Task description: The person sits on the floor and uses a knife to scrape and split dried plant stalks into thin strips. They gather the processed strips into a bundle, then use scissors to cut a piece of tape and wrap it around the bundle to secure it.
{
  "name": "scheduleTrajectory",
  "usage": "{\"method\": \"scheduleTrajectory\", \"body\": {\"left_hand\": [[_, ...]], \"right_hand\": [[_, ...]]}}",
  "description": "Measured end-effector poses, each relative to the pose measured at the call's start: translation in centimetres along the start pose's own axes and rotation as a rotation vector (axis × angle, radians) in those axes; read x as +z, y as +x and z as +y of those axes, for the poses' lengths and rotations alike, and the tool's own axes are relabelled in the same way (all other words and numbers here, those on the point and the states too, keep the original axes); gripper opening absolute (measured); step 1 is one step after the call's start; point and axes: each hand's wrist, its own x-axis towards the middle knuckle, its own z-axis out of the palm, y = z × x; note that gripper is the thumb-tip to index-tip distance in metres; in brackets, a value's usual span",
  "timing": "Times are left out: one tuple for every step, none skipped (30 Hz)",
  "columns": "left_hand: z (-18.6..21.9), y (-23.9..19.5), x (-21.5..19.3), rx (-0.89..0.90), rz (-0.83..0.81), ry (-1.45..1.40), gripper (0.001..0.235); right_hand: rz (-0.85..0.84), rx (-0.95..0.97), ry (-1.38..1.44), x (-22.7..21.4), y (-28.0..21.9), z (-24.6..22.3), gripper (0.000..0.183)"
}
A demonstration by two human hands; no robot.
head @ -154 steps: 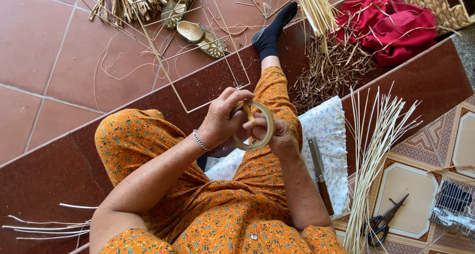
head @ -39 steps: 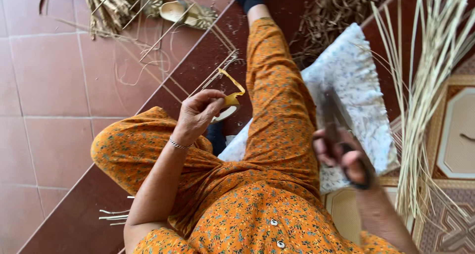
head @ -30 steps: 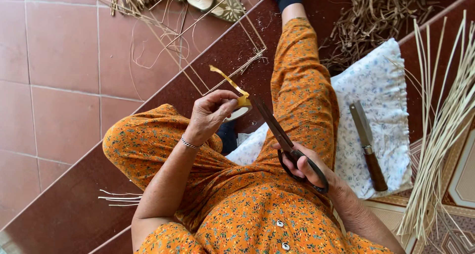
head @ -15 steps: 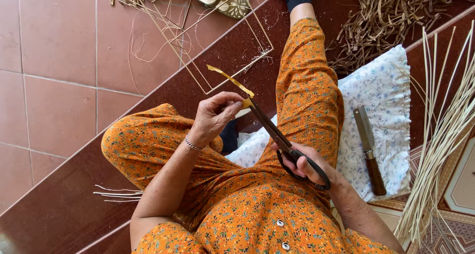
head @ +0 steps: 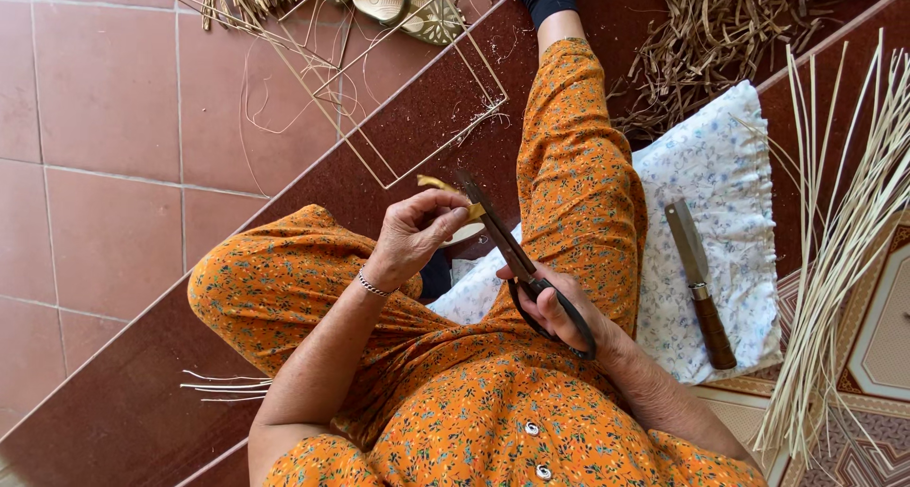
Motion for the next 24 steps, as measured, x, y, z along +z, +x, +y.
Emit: {"method": "scheduleTrajectory", "body": {"left_hand": [[0.0, 0.0, 0.0, 0.000, -0.002, -0.001, 0.019], [0.0, 0.1, 0.1, 0.000, -0.003, -0.002, 0.018], [0.0, 0.1, 0.1, 0.000, -0.005, -0.004, 0.018], [-0.1, 0.3, 0.2, 0.017, -0.004, -0.013, 0.017], [0.0, 0.4, 0.2, 0.032, -0.003, -0.022, 0.017], [0.0, 0.5, 0.3, 0.047, -0.002, -0.031, 0.017], [0.0, 0.6, 0.3, 0.050, -0.003, -0.029, 0.017], [0.0, 0.6, 0.3, 0.053, -0.003, -0.027, 0.017], [0.1, 0.6, 0.2, 0.056, -0.003, -0.024, 0.017], [0.2, 0.5, 0.1, 0.036, -0.002, -0.031, 0.017], [0.2, 0.5, 0.1, 0.017, -0.004, -0.038, 0.017], [0.2, 0.5, 0.1, -0.002, -0.005, -0.045, 0.017], [0.2, 0.5, 0.2, 0.000, -0.007, -0.056, 0.016], [0.1, 0.4, 0.3, 0.002, -0.009, -0.067, 0.016], [0.0, 0.4, 0.3, 0.003, -0.007, -0.079, 0.015], [-0.2, 0.4, 0.4, 0.018, -0.010, -0.068, 0.015], [-0.3, 0.3, 0.4, 0.033, -0.011, -0.056, 0.015], [-0.5, 0.3, 0.5, 0.049, -0.013, -0.043, 0.014], [-0.6, 0.3, 0.6, 0.052, -0.013, -0.030, 0.014], [-0.6, 0.2, 0.6, 0.056, -0.014, -0.017, 0.014], [-0.6, 0.3, 0.6, 0.060, -0.018, -0.003, 0.014], [-0.5, 0.3, 0.6, 0.075, -0.021, -0.007, 0.013], [-0.4, 0.3, 0.6, 0.092, -0.026, -0.012, 0.012], [-0.3, 0.4, 0.6, 0.109, -0.032, -0.017, 0.011]], "right_hand": [[0.016, 0.012, 0.010, 0.2, 0.0, -0.1, 0.102], [0.032, 0.024, 0.021, 0.5, 0.0, -0.1, 0.101], [0.048, 0.036, 0.031, 0.8, -0.1, -0.2, 0.100], [0.059, 0.044, 0.066, 1.2, 0.0, -0.3, 0.099], [0.071, 0.054, 0.102, 1.5, 0.0, -0.4, 0.099], [0.082, 0.063, 0.137, 1.8, 0.1, -0.6, 0.099], [0.076, 0.055, 0.128, 2.0, 0.2, -0.7, 0.101], [0.070, 0.046, 0.118, 2.1, 0.3, -0.9, 0.103], [0.063, 0.037, 0.108, 2.1, 0.5, -1.1, 0.106], [0.036, -0.011, 0.102, 2.0, 0.7, -1.3, 0.109], [0.011, -0.059, 0.095, 1.8, 0.8, -1.4, 0.112], [-0.015, -0.106, 0.089, 1.5, 1.0, -1.6, 0.115], [-0.013, -0.091, 0.063, 1.3, 1.1, -1.6, 0.117], [-0.011, -0.076, 0.038, 1.1, 1.1, -1.5, 0.119], [-0.013, -0.059, 0.012, 1.0, 1.2, -1.4, 0.121], [0.004, -0.038, 0.000, 1.0, 1.2, -1.2, 0.121], [0.020, -0.018, -0.011, 1.1, 1.2, -1.1, 0.121], [0.036, 0.002, -0.022, 1.2, 1.1, -0.9, 0.122], [0.038, 0.017, -0.008, 1.5, 1.1, -0.8, 0.120], [0.041, 0.032, 0.005, 1.7, 1.0, -0.7, 0.119], [0.046, 0.046, 0.019, 2.0, 1.1, -0.7, 0.117], [0.054, 0.042, 0.015, 2.2, 1.1, -0.7, 0.115], [0.064, 0.038, 0.009, 2.3, 1.1, -0.8, 0.113], [0.073, 0.034, 0.004, 2.4, 1.0, -0.8, 0.111]]}}
